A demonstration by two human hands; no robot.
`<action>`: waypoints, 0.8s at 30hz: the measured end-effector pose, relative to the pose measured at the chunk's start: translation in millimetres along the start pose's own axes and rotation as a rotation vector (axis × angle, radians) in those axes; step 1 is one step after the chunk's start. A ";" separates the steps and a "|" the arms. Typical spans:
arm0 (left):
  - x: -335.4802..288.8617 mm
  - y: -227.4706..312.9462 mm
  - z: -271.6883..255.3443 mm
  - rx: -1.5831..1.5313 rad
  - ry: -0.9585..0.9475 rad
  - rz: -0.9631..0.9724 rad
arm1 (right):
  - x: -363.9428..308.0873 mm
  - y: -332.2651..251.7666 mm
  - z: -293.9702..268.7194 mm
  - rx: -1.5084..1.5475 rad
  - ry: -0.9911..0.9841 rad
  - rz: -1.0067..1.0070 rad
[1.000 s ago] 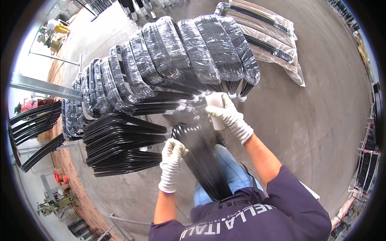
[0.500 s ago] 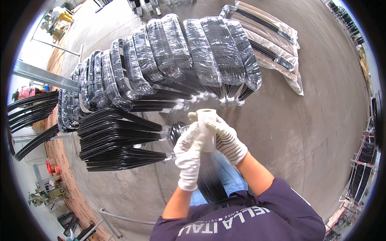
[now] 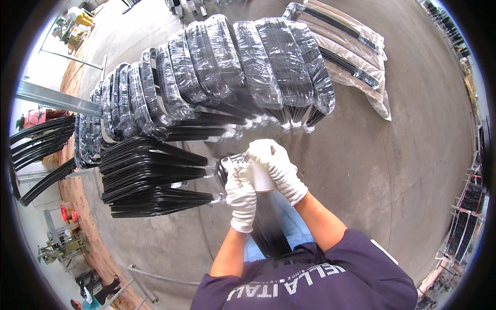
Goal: The person wraps individual black metal furniture frame components in plastic film by hand, picking each part up from a stack, winding the film around the length of the metal, and then placing the wrapped part onto a separate stack.
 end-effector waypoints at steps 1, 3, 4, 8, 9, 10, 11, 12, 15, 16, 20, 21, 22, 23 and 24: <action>-1.7 -2.3 0.3 0.067 0.011 -0.007 | 2.0 5.2 -0.8 -0.047 0.012 -0.037; -2.3 -5.8 0.6 0.103 0.003 0.015 | 5.4 10.9 0.4 -0.143 0.038 -0.111; -1.4 1.8 -0.1 0.156 -0.009 0.005 | 6.6 9.4 0.7 -0.253 0.068 -0.094; -9.2 -29.5 6.8 0.326 0.015 0.004 | 9.0 -14.5 2.6 -0.711 0.118 -0.174; -3.3 -33.2 10.2 0.168 0.032 0.033 | 9.5 -20.9 0.4 -0.830 0.120 -0.237; 1.3 -35.7 11.4 0.015 0.045 0.062 | 14.0 -15.5 -3.9 -0.774 0.057 -0.220; 8.5 -39.3 1.1 0.052 0.047 -0.019 | 14.4 -15.6 -1.5 -0.562 0.012 -0.204; 15.5 -18.5 -6.8 -0.107 -0.053 -0.092 | 15.0 -14.2 -1.9 -0.334 -0.023 -0.137; 34.5 40.7 -25.5 -0.370 -0.298 -0.269 | 9.6 -24.4 -8.6 0.155 -0.179 0.079; 36.9 42.6 -31.4 -0.322 -0.327 -0.237 | 5.3 -27.0 -9.4 0.286 -0.231 0.130; 35.8 60.1 -30.3 -0.272 -0.306 -0.134 | -0.3 -26.4 -11.0 0.536 -0.237 0.254; 34.8 62.7 -28.8 -0.266 -0.304 -0.146 | -0.2 -26.5 -10.5 0.569 -0.239 0.245; 32.8 64.3 -26.2 -0.317 -0.295 -0.103 | 0.4 -26.3 -9.1 0.601 -0.242 0.236; 31.9 61.8 -26.0 -0.258 -0.279 -0.070 | 1.0 -26.1 -7.5 0.635 -0.245 0.228; 30.6 57.0 -25.5 -0.202 -0.262 -0.037 | 1.9 -25.0 -6.1 0.650 -0.248 0.229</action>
Point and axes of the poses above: each hand's wrist, its own x-axis towards the middle knuckle, its own z-axis out of the palm, y = z × x, the point moved 1 cm from there along x, towards the middle knuckle, and after that the axes turned 8 degrees about -y, right-handed, at the moved point
